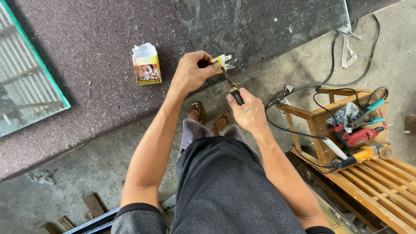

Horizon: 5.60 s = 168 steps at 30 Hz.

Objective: The person positions a long metal straightedge over a glass pane on the workbench, measures the glass with a tape measure, marks it with a pencil, and scores the glass with a glass cutter along the straightedge. They then snap the scored glass into pieces and use pliers to trim small glass fragments.

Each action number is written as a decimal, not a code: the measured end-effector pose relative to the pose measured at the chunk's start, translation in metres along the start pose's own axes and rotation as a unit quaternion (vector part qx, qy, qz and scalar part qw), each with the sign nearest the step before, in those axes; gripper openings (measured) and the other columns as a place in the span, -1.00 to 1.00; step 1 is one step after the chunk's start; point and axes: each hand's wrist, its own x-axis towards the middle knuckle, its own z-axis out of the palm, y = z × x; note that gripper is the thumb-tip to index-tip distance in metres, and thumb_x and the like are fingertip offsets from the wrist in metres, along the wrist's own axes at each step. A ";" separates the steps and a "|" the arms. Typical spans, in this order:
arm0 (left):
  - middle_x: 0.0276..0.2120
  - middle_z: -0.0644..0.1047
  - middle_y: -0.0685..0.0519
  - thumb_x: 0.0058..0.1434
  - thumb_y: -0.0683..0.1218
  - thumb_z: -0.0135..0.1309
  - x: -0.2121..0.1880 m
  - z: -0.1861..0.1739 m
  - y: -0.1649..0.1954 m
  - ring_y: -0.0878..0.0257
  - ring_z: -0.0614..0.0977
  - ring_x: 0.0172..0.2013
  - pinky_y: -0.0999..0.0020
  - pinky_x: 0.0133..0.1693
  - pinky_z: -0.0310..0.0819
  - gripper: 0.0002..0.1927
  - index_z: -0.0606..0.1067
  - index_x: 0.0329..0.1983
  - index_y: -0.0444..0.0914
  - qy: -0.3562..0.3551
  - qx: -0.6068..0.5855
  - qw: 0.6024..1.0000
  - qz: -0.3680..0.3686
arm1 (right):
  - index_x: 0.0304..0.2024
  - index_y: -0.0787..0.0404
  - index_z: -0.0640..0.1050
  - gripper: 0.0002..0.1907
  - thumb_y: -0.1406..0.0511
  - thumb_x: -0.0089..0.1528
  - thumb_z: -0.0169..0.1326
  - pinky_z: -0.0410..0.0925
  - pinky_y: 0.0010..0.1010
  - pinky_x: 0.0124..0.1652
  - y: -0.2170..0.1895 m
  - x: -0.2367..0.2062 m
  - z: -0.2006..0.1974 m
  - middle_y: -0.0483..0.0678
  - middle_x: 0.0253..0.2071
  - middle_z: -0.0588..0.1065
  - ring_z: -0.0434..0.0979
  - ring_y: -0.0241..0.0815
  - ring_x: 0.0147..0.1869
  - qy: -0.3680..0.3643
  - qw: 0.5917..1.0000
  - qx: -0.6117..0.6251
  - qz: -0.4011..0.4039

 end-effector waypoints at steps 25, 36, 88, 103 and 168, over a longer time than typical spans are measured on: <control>-0.30 0.47 0.01 0.05 -0.13 0.30 -0.068 0.019 -0.011 0.04 0.44 -0.22 0.14 -0.17 0.28 -0.85 0.60 -0.33 -0.25 0.123 0.210 0.956 0.166 | -0.28 0.27 0.56 -0.62 0.05 0.29 0.12 0.35 -0.38 -0.37 0.033 -0.041 0.049 -0.04 -0.50 0.54 0.49 -0.30 -0.42 -0.042 0.991 0.118 0.048; -0.26 0.46 0.01 0.07 -0.13 0.28 -0.067 0.026 -0.014 0.04 0.43 -0.19 0.13 -0.14 0.28 -0.81 0.55 -0.28 -0.24 0.136 0.245 0.945 0.168 | -0.36 0.27 0.49 -0.49 -0.06 0.29 0.12 0.29 -0.39 -0.47 0.033 -0.046 0.051 -0.04 -0.59 0.46 0.40 -0.33 -0.48 -0.009 0.993 0.111 0.044; 0.05 0.57 -0.05 0.22 -0.15 0.14 -0.063 0.052 -0.024 0.01 0.54 0.21 0.07 0.28 0.29 -0.74 0.43 -0.05 -0.26 0.037 0.201 0.925 0.321 | -0.37 0.30 0.50 -0.69 0.19 0.32 0.17 0.27 -0.38 -0.43 0.041 -0.048 0.065 -0.01 -0.57 0.46 0.36 -0.29 -0.46 0.022 0.995 0.085 0.044; -0.03 0.52 0.03 0.26 -0.11 -0.04 -0.047 0.090 -0.060 0.08 0.48 0.26 0.05 0.36 0.25 -0.82 0.41 -0.08 -0.19 0.060 0.308 0.880 0.357 | -0.30 0.33 0.55 -0.71 0.20 0.28 0.18 0.37 -0.13 -0.31 0.044 -0.039 0.070 0.28 -0.46 0.48 0.53 0.27 -0.36 0.088 0.996 0.001 -0.029; -0.28 0.62 -0.21 0.31 -0.14 0.04 -0.031 0.034 0.002 -0.16 0.67 -0.23 0.08 -0.24 0.50 -0.84 0.45 -0.07 -0.25 -0.079 0.061 0.977 0.190 | -0.27 0.20 0.59 -0.71 0.10 0.28 0.14 0.31 -0.48 -0.37 0.053 -0.048 0.072 -0.17 -0.50 0.50 0.44 -0.39 -0.41 0.026 0.975 0.216 0.043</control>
